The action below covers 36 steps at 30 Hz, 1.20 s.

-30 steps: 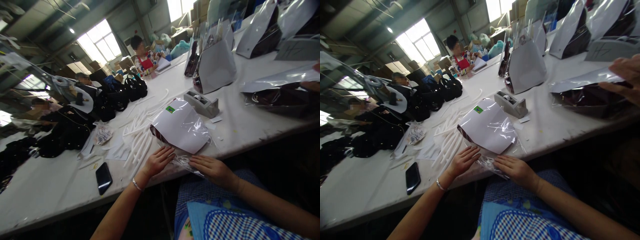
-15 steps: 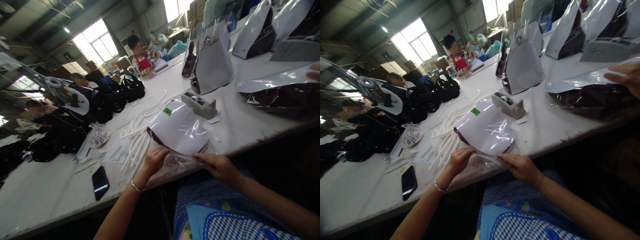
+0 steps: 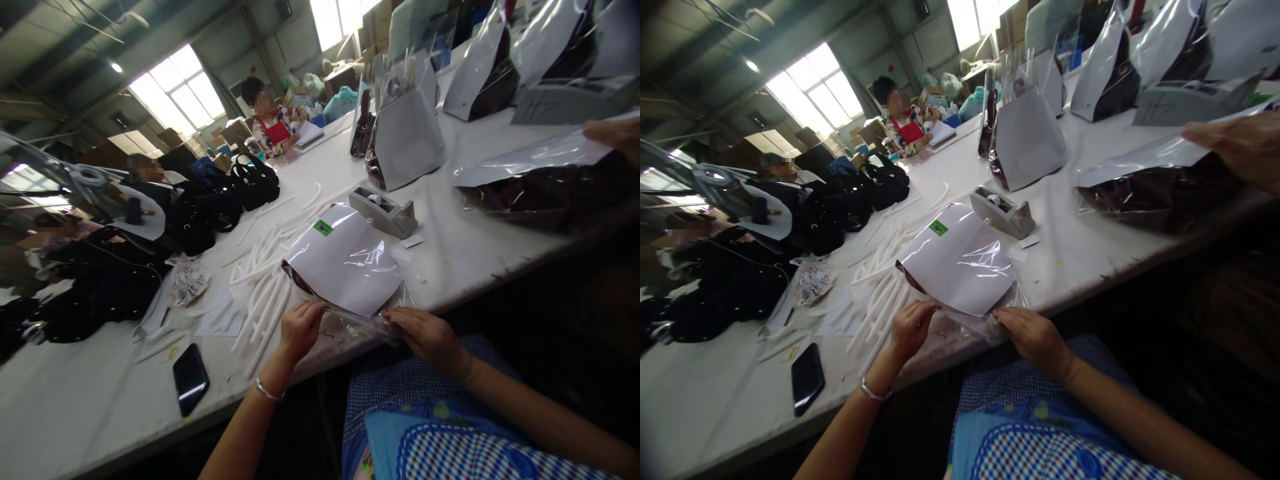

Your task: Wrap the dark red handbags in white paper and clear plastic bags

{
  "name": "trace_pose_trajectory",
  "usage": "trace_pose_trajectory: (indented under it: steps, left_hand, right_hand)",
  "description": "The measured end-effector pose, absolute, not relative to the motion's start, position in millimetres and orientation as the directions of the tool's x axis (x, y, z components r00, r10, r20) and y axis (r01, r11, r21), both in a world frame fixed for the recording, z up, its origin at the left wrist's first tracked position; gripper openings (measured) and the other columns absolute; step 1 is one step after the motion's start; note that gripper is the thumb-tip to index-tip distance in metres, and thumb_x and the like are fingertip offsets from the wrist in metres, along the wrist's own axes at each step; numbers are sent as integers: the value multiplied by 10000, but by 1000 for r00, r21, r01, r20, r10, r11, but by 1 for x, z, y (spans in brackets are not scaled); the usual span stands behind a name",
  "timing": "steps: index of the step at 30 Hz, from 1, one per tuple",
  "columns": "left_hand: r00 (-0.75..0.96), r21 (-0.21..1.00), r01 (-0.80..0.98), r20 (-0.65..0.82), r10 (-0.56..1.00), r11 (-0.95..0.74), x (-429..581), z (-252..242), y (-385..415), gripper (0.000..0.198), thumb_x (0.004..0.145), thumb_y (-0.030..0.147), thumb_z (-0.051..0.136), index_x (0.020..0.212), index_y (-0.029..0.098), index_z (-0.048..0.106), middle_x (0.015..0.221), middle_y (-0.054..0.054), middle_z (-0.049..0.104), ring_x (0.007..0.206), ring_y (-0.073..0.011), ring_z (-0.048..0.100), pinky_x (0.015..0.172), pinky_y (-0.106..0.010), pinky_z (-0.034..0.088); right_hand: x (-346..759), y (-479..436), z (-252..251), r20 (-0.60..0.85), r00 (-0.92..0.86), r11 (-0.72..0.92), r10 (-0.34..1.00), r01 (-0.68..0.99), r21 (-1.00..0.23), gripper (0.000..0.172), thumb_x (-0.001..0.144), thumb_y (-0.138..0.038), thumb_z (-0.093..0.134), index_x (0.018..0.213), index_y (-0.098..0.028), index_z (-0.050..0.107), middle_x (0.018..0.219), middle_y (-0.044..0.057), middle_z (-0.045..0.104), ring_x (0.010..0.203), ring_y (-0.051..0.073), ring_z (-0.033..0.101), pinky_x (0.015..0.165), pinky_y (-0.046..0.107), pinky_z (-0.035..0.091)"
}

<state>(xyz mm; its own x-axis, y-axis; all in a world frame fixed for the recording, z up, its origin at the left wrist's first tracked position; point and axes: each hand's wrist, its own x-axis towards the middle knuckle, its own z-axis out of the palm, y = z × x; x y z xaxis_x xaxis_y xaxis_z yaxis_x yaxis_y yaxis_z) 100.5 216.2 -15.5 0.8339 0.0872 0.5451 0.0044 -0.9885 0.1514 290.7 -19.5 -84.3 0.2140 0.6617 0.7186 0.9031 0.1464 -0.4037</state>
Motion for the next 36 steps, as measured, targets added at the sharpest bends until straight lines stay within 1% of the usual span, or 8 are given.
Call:
trace_pose_trajectory:
  steps: [4, 9, 13, 16, 19, 24, 29, 36]
  left_hand:
    - [839, 107, -4, 541, 55, -994, 98, -12, 213, 231, 957, 159, 549, 1166, 198, 639, 966, -65, 752, 865, -205, 706, 787, -339, 578]
    - [832, -33, -43, 552, -54, -999, 99, -10, 203, 299, 918, 308, 660, 1203, 219, 646, 1054, -77, 746, 924, -218, 710, 831, -346, 592]
    - [789, -44, -101, 605, -107, -994, 105, -10, 198, 178, 942, 196, 603, 1092, 246, 687, 1099, -49, 744, 966, -191, 710, 873, -324, 601]
    - [804, -40, -136, 579, -134, -990, 110, -9, 198, 189, 960, 138, 543, 1082, 210, 668, 1215, -64, 715, 1136, -206, 671, 965, -349, 588]
    - [814, -38, -165, 559, -158, -985, 114, -8, 200, 193, 965, 110, 523, 1085, 192, 650, 1194, -65, 727, 1160, -208, 668, 984, -358, 584]
    - [799, 77, -74, 601, -13, -994, 120, -6, 199, 161, 962, 147, 562, 1075, 206, 660, 1027, -36, 773, 963, -182, 737, 873, -309, 602]
    - [731, 130, 79, 667, 146, -988, 129, -7, 189, 83, 935, 195, 613, 1000, 203, 665, 863, -21, 763, 734, -171, 719, 699, -293, 574]
    - [623, 162, 279, 720, 307, -946, 142, -20, 175, 88, 941, 241, 614, 991, 217, 682, 817, -29, 729, 747, -182, 670, 689, -286, 516]
  right_hand:
    - [292, -19, -80, 680, 286, 108, 675, 874, -474, 234, 960, -131, 508, 1116, -182, 675, 1012, 67, 761, 902, 196, 736, 846, 313, 608]
    - [293, -16, -77, 639, 331, 36, 695, 871, -491, 239, 970, -146, 482, 1107, -173, 676, 1000, 63, 768, 856, 204, 748, 794, 319, 614]
    - [295, -14, -76, 650, 333, 28, 683, 877, -479, 237, 971, -155, 486, 1100, -188, 682, 1004, 53, 767, 864, 201, 747, 794, 315, 614]
    - [295, -16, -76, 669, 299, 50, 680, 892, -449, 243, 988, -167, 467, 1122, -192, 668, 1023, 63, 756, 903, 202, 735, 813, 323, 608]
    - [294, -20, -79, 677, 287, 30, 678, 909, -415, 214, 1003, -190, 473, 1115, -193, 656, 1011, 71, 744, 901, 212, 722, 798, 333, 599]
    - [297, -23, -85, 670, 388, -76, 633, 892, -445, 184, 1012, -276, 529, 1134, -182, 628, 961, 68, 747, 828, 211, 729, 770, 316, 569]
    - [303, -15, -82, 619, 472, -201, 628, 867, -457, 277, 1027, -367, 492, 1211, -186, 595, 842, 24, 755, 710, 210, 738, 611, 299, 524]
    - [309, -3, -76, 542, 525, -280, 657, 837, -470, 362, 1005, -387, 496, 1310, -196, 539, 712, -32, 729, 582, 211, 711, 497, 307, 463]
